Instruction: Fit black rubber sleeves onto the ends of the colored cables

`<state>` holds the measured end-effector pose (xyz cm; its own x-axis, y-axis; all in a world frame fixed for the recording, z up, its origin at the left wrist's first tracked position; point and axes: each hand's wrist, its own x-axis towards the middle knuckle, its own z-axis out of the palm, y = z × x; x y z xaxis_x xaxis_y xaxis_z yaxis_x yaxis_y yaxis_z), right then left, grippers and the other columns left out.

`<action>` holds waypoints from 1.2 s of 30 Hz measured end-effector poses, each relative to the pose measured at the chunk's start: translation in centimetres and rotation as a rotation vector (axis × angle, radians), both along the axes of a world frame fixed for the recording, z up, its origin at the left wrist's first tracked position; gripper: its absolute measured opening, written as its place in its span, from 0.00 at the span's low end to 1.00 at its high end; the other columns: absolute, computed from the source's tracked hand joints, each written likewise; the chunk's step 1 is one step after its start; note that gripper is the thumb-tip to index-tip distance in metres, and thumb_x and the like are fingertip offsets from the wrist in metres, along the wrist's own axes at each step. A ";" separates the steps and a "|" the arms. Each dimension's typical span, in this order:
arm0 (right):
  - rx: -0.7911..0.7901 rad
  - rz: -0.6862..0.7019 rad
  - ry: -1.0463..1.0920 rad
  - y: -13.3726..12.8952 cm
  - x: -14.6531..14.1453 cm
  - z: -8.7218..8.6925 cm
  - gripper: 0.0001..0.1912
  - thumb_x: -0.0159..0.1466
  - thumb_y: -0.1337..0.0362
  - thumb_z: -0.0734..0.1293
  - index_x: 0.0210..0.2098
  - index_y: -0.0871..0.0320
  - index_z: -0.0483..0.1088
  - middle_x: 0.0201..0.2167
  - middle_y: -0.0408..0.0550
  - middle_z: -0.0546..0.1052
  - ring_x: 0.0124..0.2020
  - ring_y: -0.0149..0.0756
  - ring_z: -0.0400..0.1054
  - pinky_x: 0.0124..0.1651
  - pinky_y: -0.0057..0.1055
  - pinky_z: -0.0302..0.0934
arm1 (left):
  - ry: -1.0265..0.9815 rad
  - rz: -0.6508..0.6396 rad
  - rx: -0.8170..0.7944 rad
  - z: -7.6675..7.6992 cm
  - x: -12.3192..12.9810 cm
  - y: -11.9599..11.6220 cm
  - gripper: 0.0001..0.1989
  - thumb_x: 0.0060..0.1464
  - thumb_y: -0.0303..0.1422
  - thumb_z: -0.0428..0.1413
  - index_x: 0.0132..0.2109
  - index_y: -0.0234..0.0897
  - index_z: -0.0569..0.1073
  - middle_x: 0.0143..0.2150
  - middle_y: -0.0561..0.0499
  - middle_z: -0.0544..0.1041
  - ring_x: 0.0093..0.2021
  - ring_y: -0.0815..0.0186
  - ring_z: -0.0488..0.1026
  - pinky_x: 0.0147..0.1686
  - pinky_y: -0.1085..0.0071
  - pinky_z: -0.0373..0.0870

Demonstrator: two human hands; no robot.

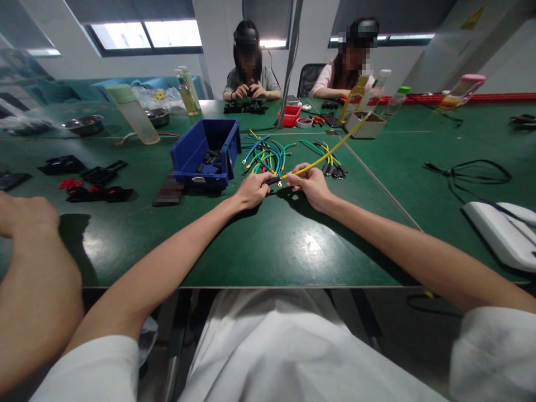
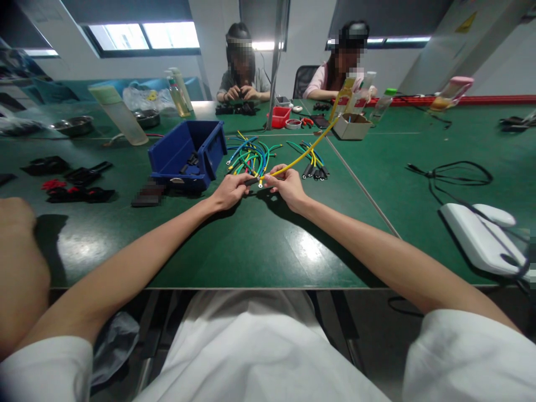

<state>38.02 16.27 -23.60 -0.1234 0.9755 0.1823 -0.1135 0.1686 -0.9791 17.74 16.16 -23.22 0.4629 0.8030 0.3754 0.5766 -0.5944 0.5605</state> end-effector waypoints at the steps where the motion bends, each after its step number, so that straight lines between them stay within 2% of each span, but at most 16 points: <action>1: -0.005 0.000 0.001 0.0 0.0 0.0 0.22 0.48 0.55 0.77 0.33 0.56 0.65 0.27 0.41 0.75 0.27 0.29 0.72 0.23 0.21 0.62 | -0.002 -0.002 -0.002 0.0 0.0 0.0 0.20 0.47 0.28 0.45 0.45 0.33 0.76 0.30 0.50 0.76 0.30 0.65 0.68 0.31 0.71 0.62; 17: -0.017 0.041 0.013 -0.1 -0.1 0.3 0.24 0.45 0.55 0.79 0.32 0.57 0.65 0.25 0.40 0.74 0.23 0.26 0.70 0.21 0.20 0.61 | 0.036 0.000 0.013 -0.1 0.0 0.0 0.17 0.54 0.30 0.45 0.46 0.35 0.76 0.29 0.51 0.75 0.31 0.65 0.69 0.33 0.70 0.63; 28: -0.010 0.048 -0.003 0.3 0.2 -0.1 0.23 0.46 0.55 0.79 0.32 0.56 0.65 0.24 0.39 0.74 0.23 0.26 0.70 0.22 0.20 0.61 | 0.045 0.047 0.004 -0.1 0.1 -0.1 0.12 0.59 0.34 0.44 0.36 0.37 0.72 0.27 0.51 0.73 0.28 0.65 0.68 0.31 0.70 0.60; 36: -0.010 0.037 -0.014 0.0 0.1 0.2 0.23 0.46 0.54 0.79 0.33 0.57 0.66 0.24 0.40 0.74 0.23 0.27 0.70 0.22 0.21 0.61 | 0.057 0.023 0.003 0.2 0.1 -0.3 0.09 0.56 0.33 0.46 0.34 0.37 0.69 0.27 0.52 0.72 0.27 0.66 0.67 0.30 0.70 0.60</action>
<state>38.08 16.26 -23.43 -0.1624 0.9718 0.1709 -0.1054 0.1551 -0.9823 17.87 15.83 -23.07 0.4653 0.8123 0.3517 0.6208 -0.5827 0.5244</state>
